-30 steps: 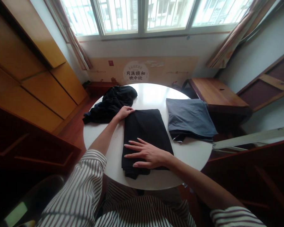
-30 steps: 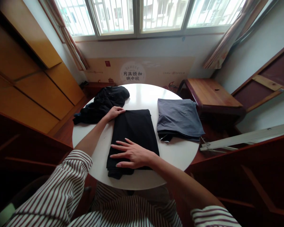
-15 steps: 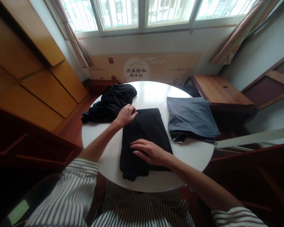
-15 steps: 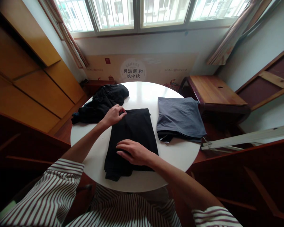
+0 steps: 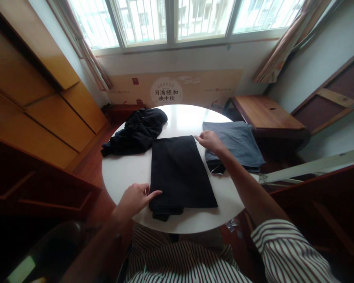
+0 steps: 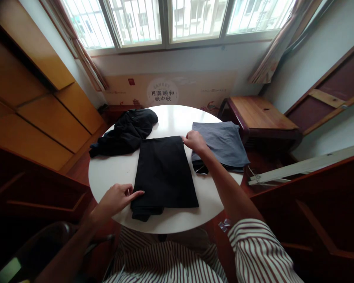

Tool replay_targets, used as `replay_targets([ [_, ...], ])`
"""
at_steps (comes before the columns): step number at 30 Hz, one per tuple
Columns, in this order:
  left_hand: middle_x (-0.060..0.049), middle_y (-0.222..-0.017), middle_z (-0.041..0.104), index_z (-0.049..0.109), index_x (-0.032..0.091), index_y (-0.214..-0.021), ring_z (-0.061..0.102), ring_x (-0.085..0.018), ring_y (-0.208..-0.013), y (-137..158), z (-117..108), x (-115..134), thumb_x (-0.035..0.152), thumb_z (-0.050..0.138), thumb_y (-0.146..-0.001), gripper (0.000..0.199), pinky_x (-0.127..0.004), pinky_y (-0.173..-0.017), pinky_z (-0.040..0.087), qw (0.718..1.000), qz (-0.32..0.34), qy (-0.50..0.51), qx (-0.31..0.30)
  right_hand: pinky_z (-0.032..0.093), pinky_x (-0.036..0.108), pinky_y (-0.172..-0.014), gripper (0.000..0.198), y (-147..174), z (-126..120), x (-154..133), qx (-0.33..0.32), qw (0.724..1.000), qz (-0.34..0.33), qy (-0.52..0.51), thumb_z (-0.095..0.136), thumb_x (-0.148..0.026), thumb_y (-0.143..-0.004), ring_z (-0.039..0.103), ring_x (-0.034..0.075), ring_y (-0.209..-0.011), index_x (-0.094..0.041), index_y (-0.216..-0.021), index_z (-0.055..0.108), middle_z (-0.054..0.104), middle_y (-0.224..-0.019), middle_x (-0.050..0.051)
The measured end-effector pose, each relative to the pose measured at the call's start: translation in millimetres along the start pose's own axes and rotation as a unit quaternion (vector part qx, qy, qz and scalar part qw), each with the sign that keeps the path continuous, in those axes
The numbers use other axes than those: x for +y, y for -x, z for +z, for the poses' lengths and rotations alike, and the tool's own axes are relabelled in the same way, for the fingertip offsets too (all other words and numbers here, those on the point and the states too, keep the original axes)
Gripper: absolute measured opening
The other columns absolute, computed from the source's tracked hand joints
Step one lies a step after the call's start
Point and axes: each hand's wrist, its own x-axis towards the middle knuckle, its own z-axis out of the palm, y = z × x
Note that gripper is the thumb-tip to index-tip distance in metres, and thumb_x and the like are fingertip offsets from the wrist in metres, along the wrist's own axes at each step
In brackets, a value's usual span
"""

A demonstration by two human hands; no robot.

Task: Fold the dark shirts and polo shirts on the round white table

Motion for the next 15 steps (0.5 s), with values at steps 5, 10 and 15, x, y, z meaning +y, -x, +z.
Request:
replay_targets([
  [5,0.001,-0.054,0.052,0.052,0.018,-0.058,0.042,-0.012,-0.051,6,12,-1,0.064,0.052,-0.09,0.056,-0.026,-0.054,0.026,0.998,-0.007,0.057,-0.021,0.045,0.023,-0.06,0.044,-39,24,0,-0.087,0.996,0.017,-0.03,0.056,-0.046,-0.095,0.064,0.017,-0.06,-0.008,-0.082,0.074,0.073,-0.076,0.013],
  [10,0.005,-0.05,0.037,0.04,0.018,-0.054,0.03,-0.01,-0.052,7,23,-10,0.061,0.05,-0.092,0.058,-0.026,-0.053,0.02,0.992,0.015,0.124,0.003,0.046,0.024,-0.072,0.033,-47,39,-1,-0.016,1.0,-0.005,-0.013,0.05,-0.027,-0.097,0.067,0.02,-0.085,-0.006,-0.097,0.074,0.074,-0.101,0.017],
  [15,0.005,-0.05,0.04,0.044,0.018,-0.055,0.034,-0.01,-0.051,14,21,-10,0.061,0.052,-0.092,0.057,-0.026,-0.053,0.022,0.993,0.02,0.119,0.01,0.046,0.027,-0.079,0.034,-48,43,-2,-0.008,1.0,0.001,0.006,0.046,-0.028,-0.1,0.067,0.025,-0.095,-0.005,-0.103,0.072,0.072,-0.108,0.02],
])
